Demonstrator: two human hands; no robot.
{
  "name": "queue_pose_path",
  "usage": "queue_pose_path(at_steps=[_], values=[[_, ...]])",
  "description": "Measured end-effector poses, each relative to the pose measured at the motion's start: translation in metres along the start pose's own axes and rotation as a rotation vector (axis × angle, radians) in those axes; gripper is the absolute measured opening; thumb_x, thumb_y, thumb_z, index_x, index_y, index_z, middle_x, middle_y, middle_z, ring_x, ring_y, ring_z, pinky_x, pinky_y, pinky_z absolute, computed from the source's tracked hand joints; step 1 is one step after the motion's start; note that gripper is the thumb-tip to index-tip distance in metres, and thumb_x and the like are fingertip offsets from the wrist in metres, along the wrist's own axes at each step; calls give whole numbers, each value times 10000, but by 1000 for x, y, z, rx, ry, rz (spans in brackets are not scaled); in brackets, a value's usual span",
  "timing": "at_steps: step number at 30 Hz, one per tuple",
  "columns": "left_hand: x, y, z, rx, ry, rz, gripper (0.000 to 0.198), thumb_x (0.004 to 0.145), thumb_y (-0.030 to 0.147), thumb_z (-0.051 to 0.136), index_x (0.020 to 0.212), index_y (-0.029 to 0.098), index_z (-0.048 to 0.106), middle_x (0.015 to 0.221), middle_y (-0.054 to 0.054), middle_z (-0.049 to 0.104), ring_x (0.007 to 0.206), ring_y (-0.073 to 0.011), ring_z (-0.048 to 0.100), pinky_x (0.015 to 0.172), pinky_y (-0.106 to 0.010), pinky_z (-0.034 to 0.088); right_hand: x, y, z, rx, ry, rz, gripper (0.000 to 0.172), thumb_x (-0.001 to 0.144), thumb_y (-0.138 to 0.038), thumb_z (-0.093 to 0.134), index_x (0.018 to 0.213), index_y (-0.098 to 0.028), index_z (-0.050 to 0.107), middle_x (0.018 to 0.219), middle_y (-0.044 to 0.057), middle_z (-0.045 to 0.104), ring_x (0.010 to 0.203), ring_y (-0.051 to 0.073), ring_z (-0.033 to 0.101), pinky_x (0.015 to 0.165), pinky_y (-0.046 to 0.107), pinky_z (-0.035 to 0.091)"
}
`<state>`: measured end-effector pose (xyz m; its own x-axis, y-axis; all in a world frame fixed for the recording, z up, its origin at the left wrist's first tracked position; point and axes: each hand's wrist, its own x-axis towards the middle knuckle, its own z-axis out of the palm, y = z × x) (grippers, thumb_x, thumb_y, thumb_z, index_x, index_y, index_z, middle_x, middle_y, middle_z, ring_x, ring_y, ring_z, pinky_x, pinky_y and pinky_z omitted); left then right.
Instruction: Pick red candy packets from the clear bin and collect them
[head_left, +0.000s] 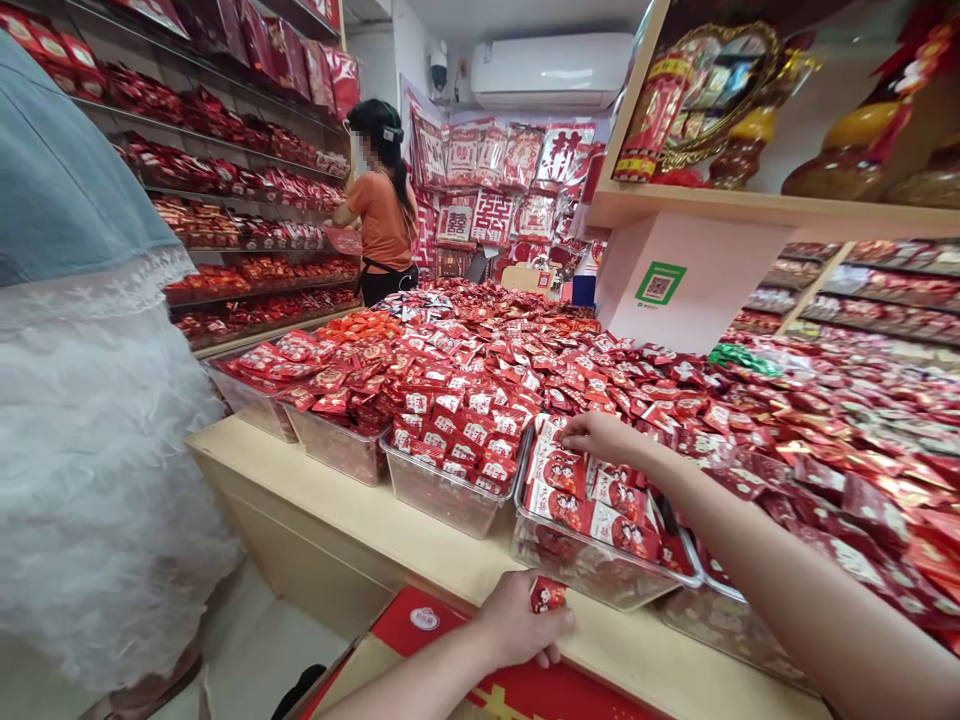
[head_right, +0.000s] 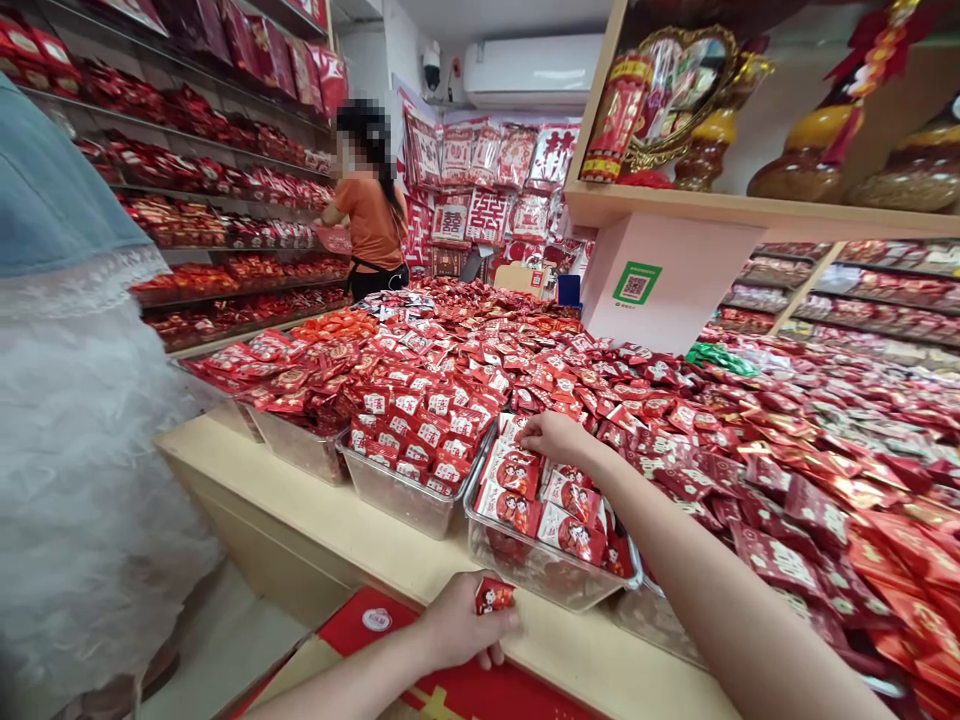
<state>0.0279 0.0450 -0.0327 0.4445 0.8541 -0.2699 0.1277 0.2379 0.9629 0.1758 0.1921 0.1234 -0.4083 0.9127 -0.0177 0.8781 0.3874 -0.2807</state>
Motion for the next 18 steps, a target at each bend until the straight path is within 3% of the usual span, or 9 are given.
queue_pose_path(at_steps=[6, 9, 13, 18], values=[[-1, 1, 0, -6, 2, -10, 246, 642, 340, 555, 784, 155, 477, 492, 43, 478, 430, -128, 541, 355, -196, 400, 11, 5, 6, -152, 179, 39, 247, 728, -164, 436, 883, -173, 627, 894, 69, 648, 813, 195, 573, 690, 262, 402], [-1, 1, 0, -6, -6, -8, 239, 643, 339, 552, 777, 157, 476, 467, 44, 479, 429, -132, 538, 362, -207, 407, 19, 9, 7, -142, 127, 58, 258, 728, -157, 429, 894, -183, 624, 892, 58, 653, 813, 191, 577, 687, 255, 407], [0, -3, -1, -12, -17, 7, 232, 648, 337, 547, 773, 159, 466, 478, 43, 485, 438, -131, 543, 362, -202, 408, 35, 11, 5, -155, 151, 13, 273, 736, -170, 432, 941, -201, 609, 941, 43, 642, 846, 181, 569, 706, 242, 403], [3, -8, -2, -20, -31, 11, 215, 658, 326, 535, 776, 160, 463, 486, 46, 483, 432, -124, 542, 340, -187, 401, 48, 5, 3, -274, 32, -1, 238, 748, -204, 435, 889, -195, 626, 900, 46, 649, 799, 166, 574, 654, 219, 398]])
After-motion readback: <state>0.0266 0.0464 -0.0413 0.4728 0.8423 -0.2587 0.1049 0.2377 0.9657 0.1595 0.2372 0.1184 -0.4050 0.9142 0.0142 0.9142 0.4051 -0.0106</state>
